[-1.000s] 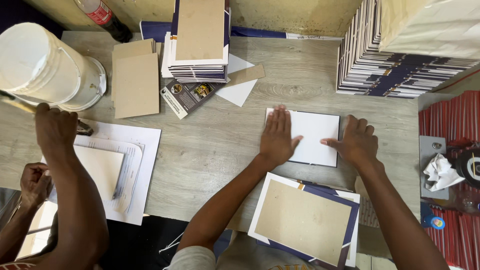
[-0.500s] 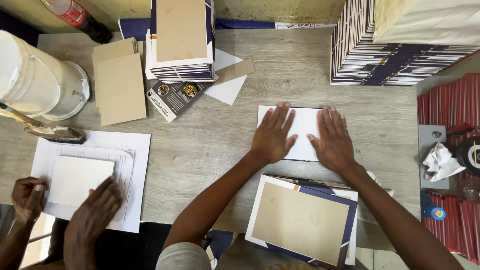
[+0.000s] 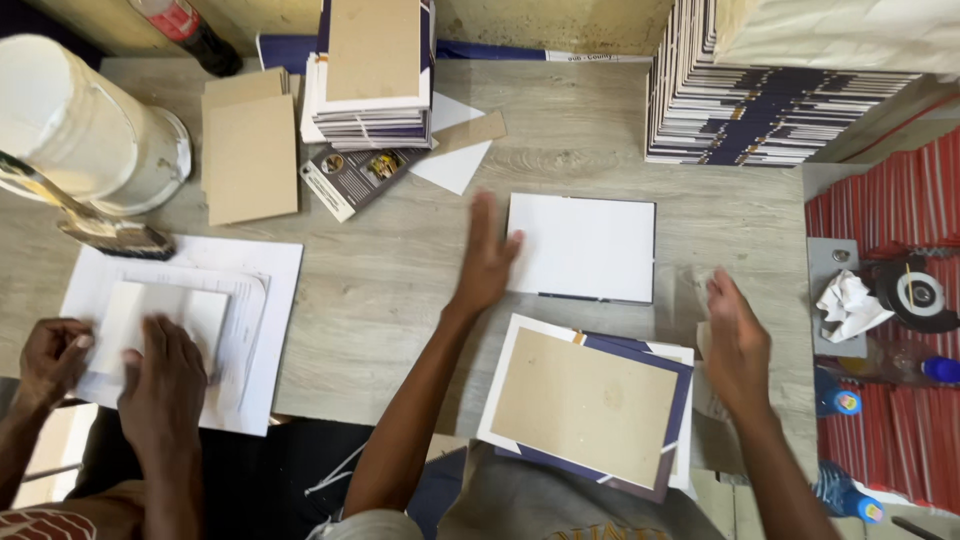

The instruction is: The person assembles books by placing white paper sheets into book covers. They smooth the paper with their hands and use a white cloth to wipe the surface of the assembled books. The finished books are stacked on the table.

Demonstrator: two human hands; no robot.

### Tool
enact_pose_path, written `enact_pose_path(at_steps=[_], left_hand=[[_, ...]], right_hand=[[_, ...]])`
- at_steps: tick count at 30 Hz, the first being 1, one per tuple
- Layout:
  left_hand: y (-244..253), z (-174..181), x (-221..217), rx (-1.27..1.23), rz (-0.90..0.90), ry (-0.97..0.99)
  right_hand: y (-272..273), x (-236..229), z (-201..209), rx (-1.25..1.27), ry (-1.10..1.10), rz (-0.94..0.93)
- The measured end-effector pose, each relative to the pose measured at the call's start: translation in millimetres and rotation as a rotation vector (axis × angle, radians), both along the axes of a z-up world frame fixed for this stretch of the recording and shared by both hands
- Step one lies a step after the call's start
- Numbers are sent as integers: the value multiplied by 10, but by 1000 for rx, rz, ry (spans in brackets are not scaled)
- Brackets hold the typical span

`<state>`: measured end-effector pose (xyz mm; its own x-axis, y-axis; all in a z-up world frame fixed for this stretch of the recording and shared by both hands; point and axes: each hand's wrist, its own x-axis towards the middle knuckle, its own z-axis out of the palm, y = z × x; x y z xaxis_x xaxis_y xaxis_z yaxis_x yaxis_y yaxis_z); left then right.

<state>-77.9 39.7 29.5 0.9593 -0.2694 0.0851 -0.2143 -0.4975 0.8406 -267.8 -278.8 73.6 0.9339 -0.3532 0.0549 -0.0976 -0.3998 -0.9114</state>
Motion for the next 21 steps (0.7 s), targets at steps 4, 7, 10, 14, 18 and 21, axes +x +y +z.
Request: enact_pose_path(at_steps=[4,7,10,14,18,21], left_hand=[[293,547,-810,-349,161,362],[435,501,-1323,-380,252,514],[504,482,-1696,-531,136,503],[494,615,-1882,-594,91,746],[419,552,-1956,-516,-8,814],[215,1157,-1973,-267,27,926]], right_hand=[[-35,-636,-245,-289,379,-52],[-271,-759,-593,-894,289,121],[-270,-577,-287,-732,332,91],[223,-592,347,-344,257,-12],[684,-814,532,106,580,9],[754,-827,410,328,399,-35]])
